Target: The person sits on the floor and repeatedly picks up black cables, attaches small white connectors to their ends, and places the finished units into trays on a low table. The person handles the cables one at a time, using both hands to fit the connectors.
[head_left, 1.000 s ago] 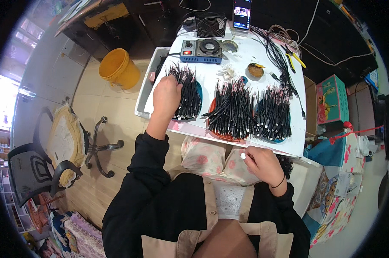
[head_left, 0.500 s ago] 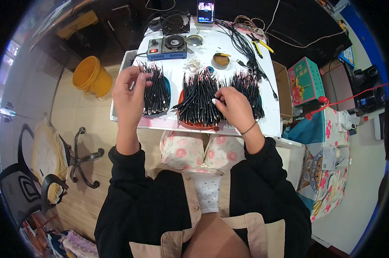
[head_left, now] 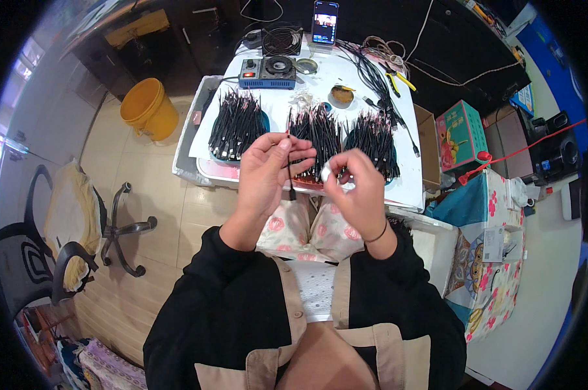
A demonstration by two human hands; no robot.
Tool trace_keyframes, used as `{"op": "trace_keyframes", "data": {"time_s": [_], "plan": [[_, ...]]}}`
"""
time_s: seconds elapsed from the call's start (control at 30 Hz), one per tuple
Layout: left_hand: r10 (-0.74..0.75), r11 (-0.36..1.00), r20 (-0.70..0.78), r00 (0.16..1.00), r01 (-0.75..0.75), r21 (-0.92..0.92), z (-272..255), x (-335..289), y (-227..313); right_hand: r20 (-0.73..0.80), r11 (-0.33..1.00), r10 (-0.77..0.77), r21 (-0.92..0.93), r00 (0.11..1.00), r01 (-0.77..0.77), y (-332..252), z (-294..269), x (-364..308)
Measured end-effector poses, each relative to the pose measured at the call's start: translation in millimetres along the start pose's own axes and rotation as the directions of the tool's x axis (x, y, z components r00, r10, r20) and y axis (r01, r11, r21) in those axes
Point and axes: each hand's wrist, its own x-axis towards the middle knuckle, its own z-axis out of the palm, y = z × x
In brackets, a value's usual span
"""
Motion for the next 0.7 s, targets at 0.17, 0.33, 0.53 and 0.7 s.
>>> {"op": "trace_keyframes", "data": {"time_s": [0.17,0.33,0.53,0.7], "plan": [[0.008,0.997,0.064,0.998,-0.003,-0.076,24.9,-16.5,1.6,0.044,0.999,0.017,0.036,0.999,-0.018,-18.1,4.3,-24.9],[-0.039,0.998,0.138,0.99,0.045,-0.043,35.4,-33.5,0.9,0.05,0.995,-0.096,0.008,0.994,0.096,-17.0,0.1,-36.3],[0.152,0.945,0.147,0.977,-0.187,0.27,42.4,-47.8,-6.9,0.071,0.992,0.068,0.105,0.995,-0.076,-29.0,-4.8,-47.6],[0.268,0.854,0.222,0.937,-0.338,0.396,38.6,-51.1,-10.0,0.16,0.976,0.111,0.169,0.981,-0.138,-25.0,-22.5,-42.3]]}}
